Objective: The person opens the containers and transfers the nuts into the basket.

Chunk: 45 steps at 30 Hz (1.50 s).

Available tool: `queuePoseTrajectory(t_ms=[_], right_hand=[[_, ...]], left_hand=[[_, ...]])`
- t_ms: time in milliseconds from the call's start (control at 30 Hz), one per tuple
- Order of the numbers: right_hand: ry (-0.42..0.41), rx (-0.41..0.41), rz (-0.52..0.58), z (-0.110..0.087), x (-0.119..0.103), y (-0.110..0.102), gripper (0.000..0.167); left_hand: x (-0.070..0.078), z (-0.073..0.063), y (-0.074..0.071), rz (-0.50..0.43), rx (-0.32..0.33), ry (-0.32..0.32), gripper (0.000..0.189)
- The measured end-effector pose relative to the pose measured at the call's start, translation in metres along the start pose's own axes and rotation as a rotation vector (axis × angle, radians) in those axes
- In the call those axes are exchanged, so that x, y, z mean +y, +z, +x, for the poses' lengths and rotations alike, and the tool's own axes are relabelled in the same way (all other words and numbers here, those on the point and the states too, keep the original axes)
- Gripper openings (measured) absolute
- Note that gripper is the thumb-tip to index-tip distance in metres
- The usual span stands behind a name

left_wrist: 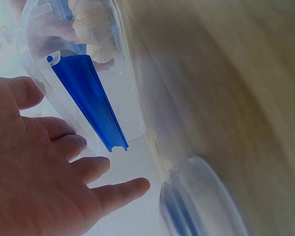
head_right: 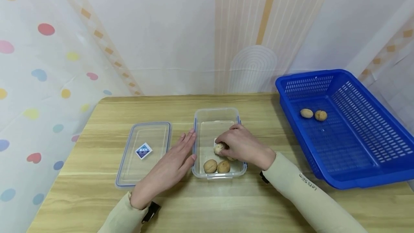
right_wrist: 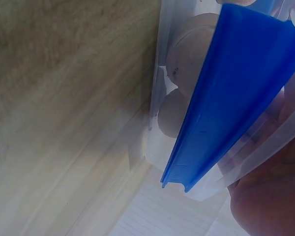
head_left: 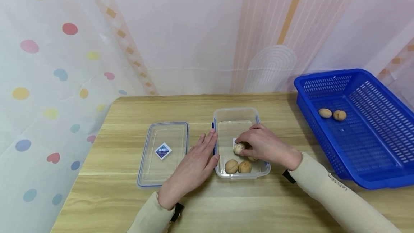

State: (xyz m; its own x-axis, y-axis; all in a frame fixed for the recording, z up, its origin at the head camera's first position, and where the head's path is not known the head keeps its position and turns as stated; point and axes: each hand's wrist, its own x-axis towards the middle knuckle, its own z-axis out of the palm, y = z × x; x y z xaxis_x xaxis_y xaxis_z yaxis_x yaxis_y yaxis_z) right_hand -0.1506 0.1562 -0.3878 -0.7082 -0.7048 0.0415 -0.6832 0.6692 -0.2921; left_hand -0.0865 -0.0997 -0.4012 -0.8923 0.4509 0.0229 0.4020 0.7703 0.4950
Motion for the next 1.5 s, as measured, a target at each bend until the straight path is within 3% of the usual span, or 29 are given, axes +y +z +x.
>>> queuePoseTrajectory(t_ms=[900, 1500], right_hand=[[0.009, 0.051, 0.116, -0.003, 0.001, -0.003, 0.036], [0.118, 0.05, 0.261, -0.008, -0.005, -0.015, 0.038]], left_hand=[[0.001, 0.0, -0.001, 0.01, 0.0, 0.007, 0.063], [0.002, -0.001, -0.002, -0.006, 0.004, 0.002, 0.063]])
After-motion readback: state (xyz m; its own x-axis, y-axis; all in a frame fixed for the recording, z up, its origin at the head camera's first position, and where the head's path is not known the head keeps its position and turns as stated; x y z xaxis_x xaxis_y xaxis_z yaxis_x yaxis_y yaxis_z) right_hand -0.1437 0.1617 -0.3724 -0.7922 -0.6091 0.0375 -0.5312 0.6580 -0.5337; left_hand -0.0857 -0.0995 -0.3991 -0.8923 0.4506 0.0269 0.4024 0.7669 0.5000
